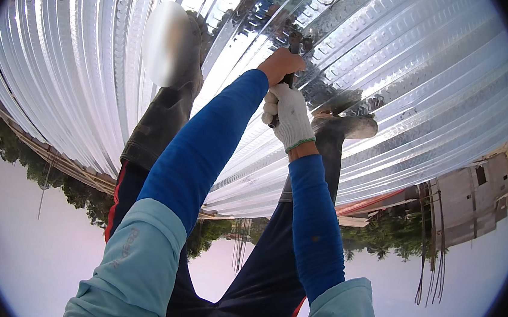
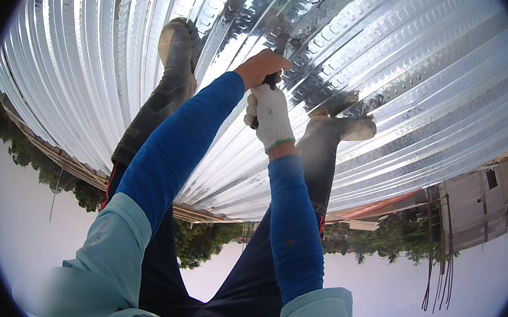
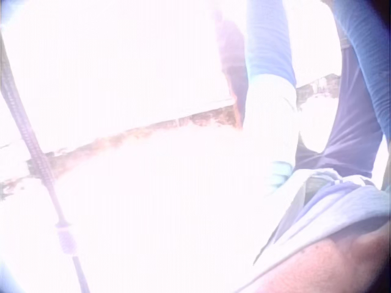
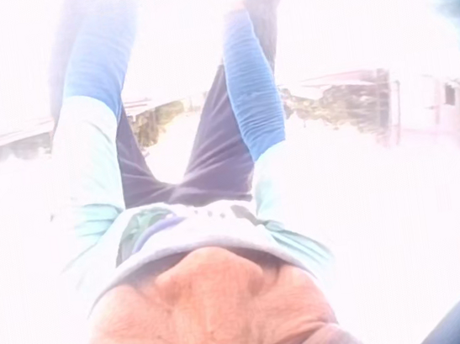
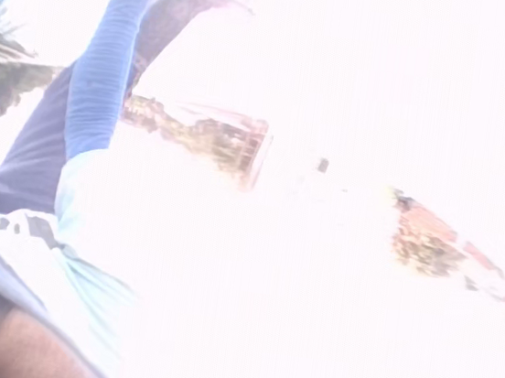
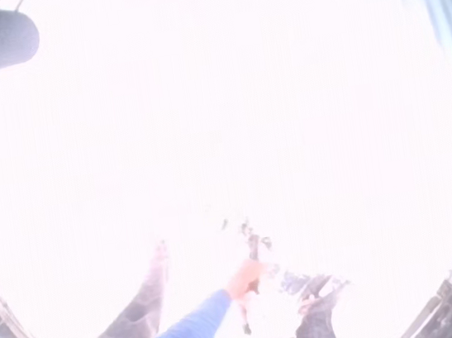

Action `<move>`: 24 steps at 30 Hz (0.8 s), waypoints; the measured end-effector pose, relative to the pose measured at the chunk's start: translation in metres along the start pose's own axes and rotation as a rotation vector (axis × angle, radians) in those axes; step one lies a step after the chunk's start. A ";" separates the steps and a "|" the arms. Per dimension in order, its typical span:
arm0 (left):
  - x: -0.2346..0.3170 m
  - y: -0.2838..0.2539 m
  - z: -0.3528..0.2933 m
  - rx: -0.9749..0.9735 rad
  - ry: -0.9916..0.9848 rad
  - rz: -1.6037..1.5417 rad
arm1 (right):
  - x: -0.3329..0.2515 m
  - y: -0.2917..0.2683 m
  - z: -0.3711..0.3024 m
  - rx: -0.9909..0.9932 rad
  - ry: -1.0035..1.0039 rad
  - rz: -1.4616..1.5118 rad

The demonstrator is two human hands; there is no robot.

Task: The person uses tin snips to cut a corrugated metal sheet on a rooftop. They reposition the sheet and continue cutting along its length while walking across the roof surface.

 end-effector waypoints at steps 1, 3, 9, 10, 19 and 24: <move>-0.008 0.000 0.002 -0.033 0.008 -0.056 | 0.005 -0.001 0.003 -0.025 0.006 -0.006; 0.000 0.000 -0.007 0.049 0.260 0.192 | 0.016 -0.006 0.011 -0.060 -0.005 0.054; -0.017 -0.013 -0.002 0.061 0.049 0.226 | 0.050 0.004 0.042 0.087 -0.070 0.037; -0.016 -0.013 -0.004 0.015 0.017 0.266 | 0.055 0.004 0.049 0.146 -0.112 0.047; -0.014 -0.012 0.015 0.077 0.021 0.352 | 0.050 0.004 0.054 0.150 -0.257 -0.031; 0.001 0.034 -0.007 0.200 -0.144 -0.274 | -0.022 -0.051 0.000 -0.090 0.120 -0.259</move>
Point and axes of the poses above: each hand's wrist, its own z-axis towards the middle knuckle, its own y-axis out of the palm, x = y × z, the point moved 8 cm from there along z, towards the middle knuckle, and after that the axes turned 2 degrees about -z, right-handed, at the moved point
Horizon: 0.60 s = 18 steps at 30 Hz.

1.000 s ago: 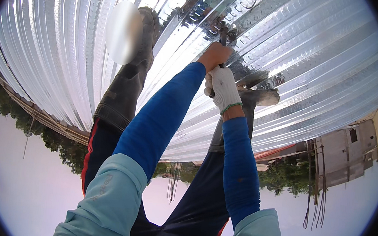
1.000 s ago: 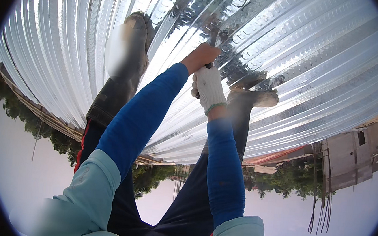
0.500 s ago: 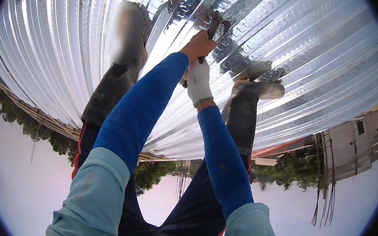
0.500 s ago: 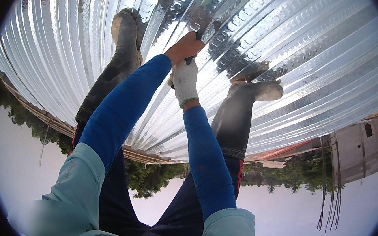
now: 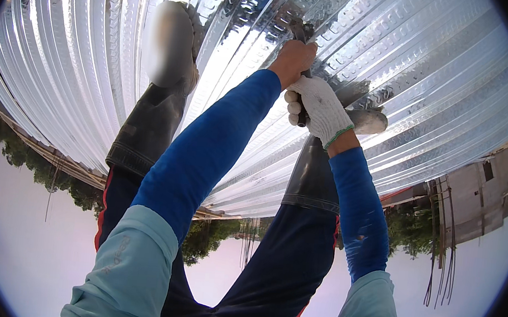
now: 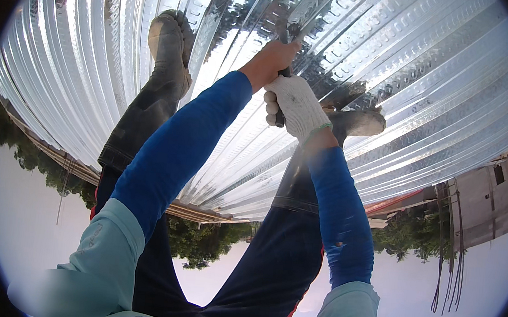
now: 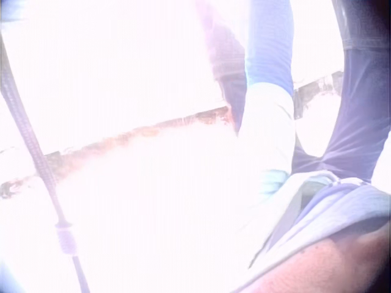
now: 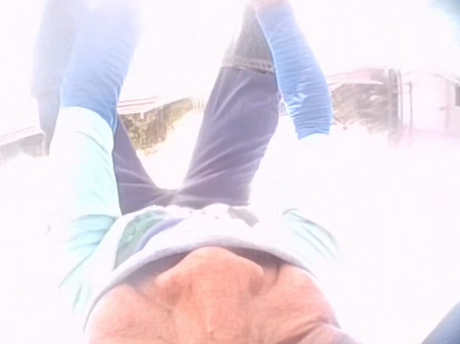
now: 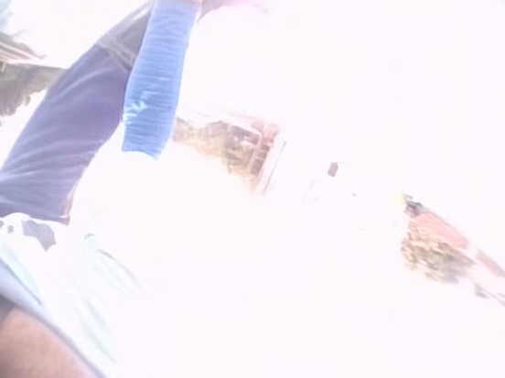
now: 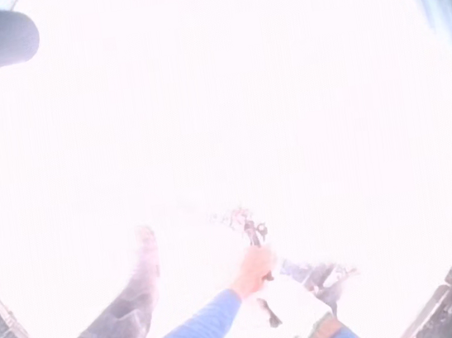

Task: The person uses tin snips to cut a corrugated metal sheet on a rooftop. They reposition the sheet and continue cutting along its length while walking across the roof surface.

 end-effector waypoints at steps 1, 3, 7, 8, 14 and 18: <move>0.003 0.009 0.006 -0.030 0.070 0.121 | -0.013 -0.012 -0.008 -0.008 0.056 -0.126; -0.007 0.026 0.015 0.052 0.022 -0.137 | -0.047 -0.019 -0.024 0.054 0.086 -0.484; 0.015 0.031 -0.015 0.185 0.069 -0.151 | -0.074 -0.054 -0.004 0.173 -0.261 -1.390; 0.014 0.024 -0.019 0.208 0.058 -0.150 | -0.070 -0.053 -0.002 0.233 -0.237 -1.386; -0.002 -0.016 -0.008 -0.191 -0.072 -0.450 | -0.025 0.038 -0.023 0.209 0.043 -0.352; 0.007 0.006 -0.003 -0.580 -0.114 -1.006 | -0.010 0.057 -0.013 0.063 -0.001 0.197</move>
Point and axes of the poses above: each hand's wrist, its own z-axis towards the middle knuckle, its own y-axis out of the palm, x = y × z, the point moved 8 cm from there along z, towards the middle knuckle, and after that the axes turned 2 degrees about -z, right-handed, at the moved point
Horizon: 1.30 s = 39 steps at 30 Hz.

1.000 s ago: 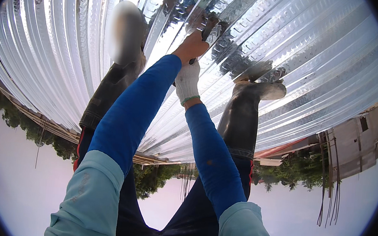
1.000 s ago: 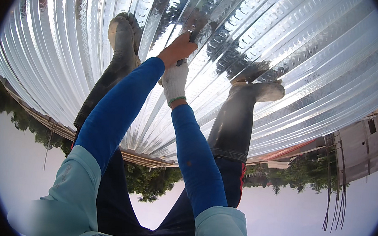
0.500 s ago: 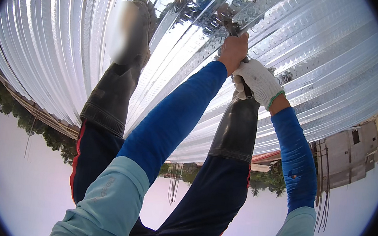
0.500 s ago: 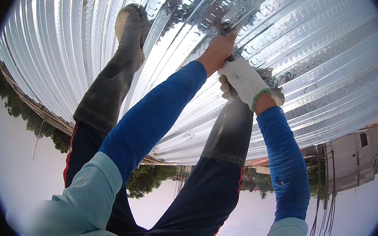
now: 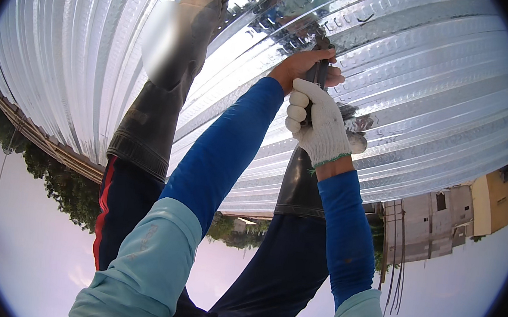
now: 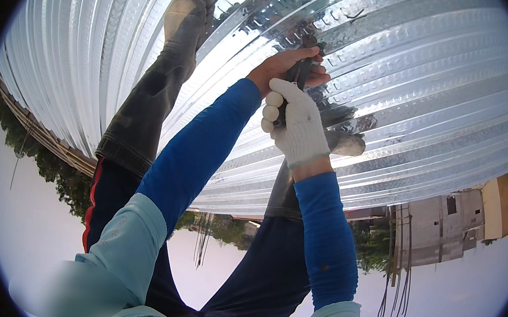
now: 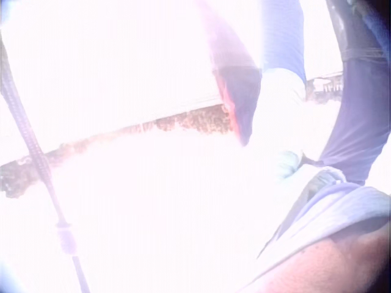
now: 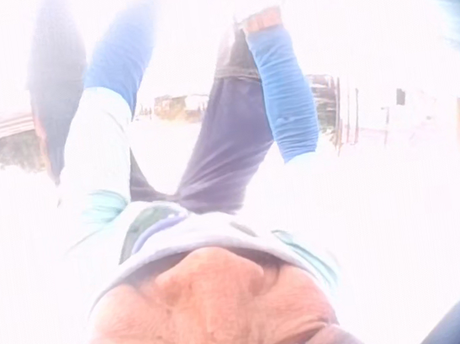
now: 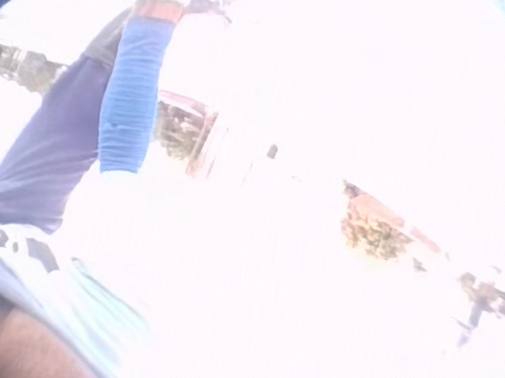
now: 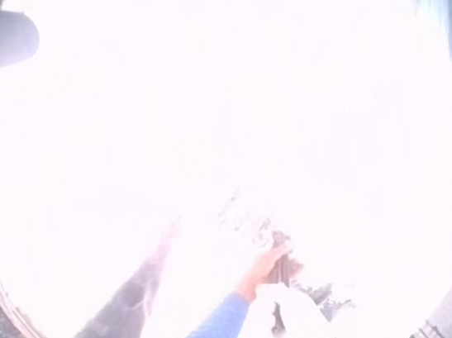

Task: The person uses tin snips to cut a corrugated metal sheet on a rooftop. They reposition the sheet and continue cutting along its length while walking across the roof surface.

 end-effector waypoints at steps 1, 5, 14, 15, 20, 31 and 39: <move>-0.004 0.007 0.003 -0.095 0.014 -0.135 | 0.002 -0.002 0.003 -0.059 0.012 0.101; -0.017 0.010 0.011 -0.323 -0.013 -0.449 | -0.010 -0.012 -0.010 0.010 0.087 -0.111; 0.007 -0.017 0.010 0.071 0.025 0.469 | -0.006 -0.020 0.014 0.276 0.011 -0.875; 0.024 -0.020 0.022 -0.057 0.140 0.959 | 0.002 -0.015 0.019 0.278 -0.020 -0.848; 0.021 0.028 0.013 0.293 0.309 2.243 | 0.038 -0.011 0.036 -0.256 -0.228 0.120; 0.039 -0.006 -0.017 0.491 0.095 1.620 | 0.009 0.003 -0.019 -0.201 -0.224 -0.142; 0.052 -0.012 -0.058 0.444 0.106 1.462 | 0.037 0.018 -0.008 -0.086 -0.113 -0.321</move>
Point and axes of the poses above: each hand's wrist, its own z-axis towards the middle knuckle, its own y-axis out of the palm, x = y × z, the point moved 8 cm from there along z, towards the middle knuckle, and after that the axes turned 2 degrees about -z, right-handed, at the moved point
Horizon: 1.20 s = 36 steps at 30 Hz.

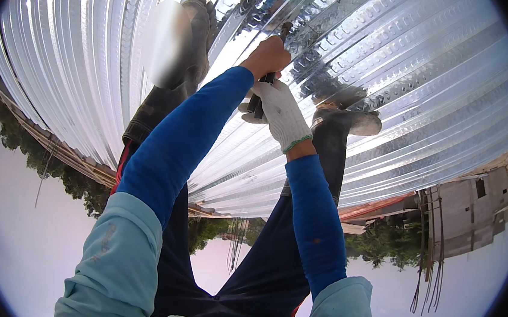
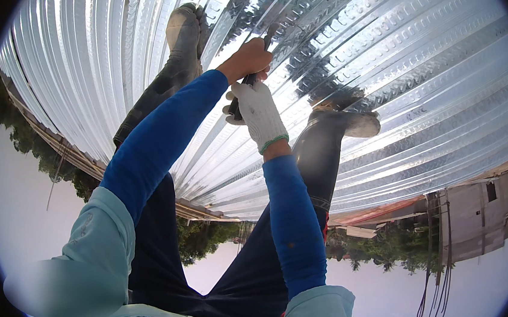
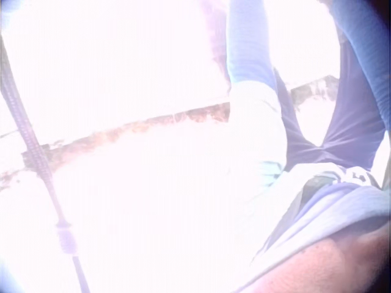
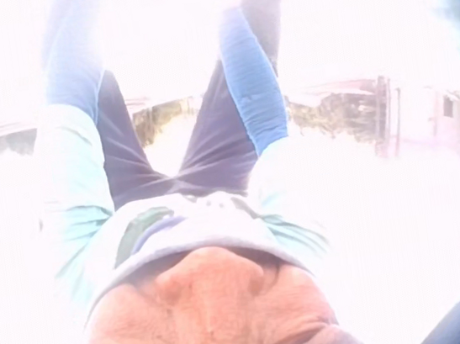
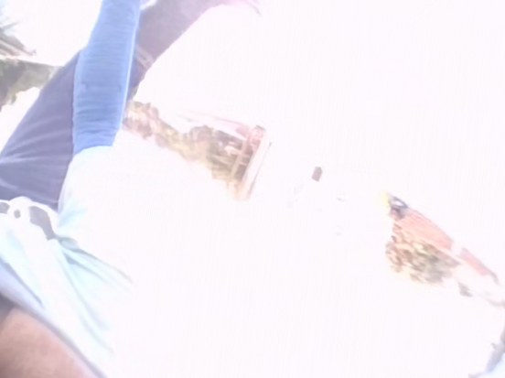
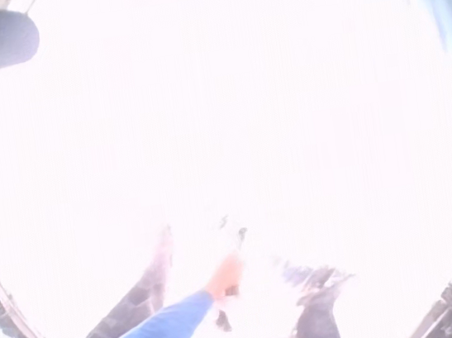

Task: The person uses tin snips to cut a corrugated metal sheet on a rooftop. They reposition the sheet and continue cutting along its length while walking across the roof surface.

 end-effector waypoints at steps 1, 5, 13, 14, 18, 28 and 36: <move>0.003 0.002 0.004 -0.030 0.021 -0.022 | 0.003 -0.005 -0.001 0.026 -0.004 -0.045; 0.009 0.013 0.005 -0.083 0.052 -0.143 | 0.003 -0.025 -0.006 0.081 -0.122 0.155; 0.016 0.023 0.008 0.016 0.027 0.024 | -0.008 -0.028 0.001 0.099 -0.072 0.116; 0.013 0.021 0.009 0.035 0.021 0.001 | -0.011 -0.029 0.000 0.068 -0.084 0.137; 0.010 0.013 0.025 0.119 0.374 0.368 | -0.015 -0.042 -0.010 0.057 -0.145 0.199; 0.012 0.015 0.026 0.257 0.637 0.384 | -0.033 -0.082 -0.016 0.062 -0.227 0.086; 0.016 0.023 0.052 0.121 0.730 0.436 | -0.043 -0.055 -0.005 0.047 -0.286 0.123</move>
Point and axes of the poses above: each hand's wrist, its own z-axis towards the middle knuckle, its own y-axis out of the palm, x = y × z, the point moved 8 cm from there along z, towards the middle knuckle, and after that the axes turned 2 degrees about -z, right-handed, at the moved point
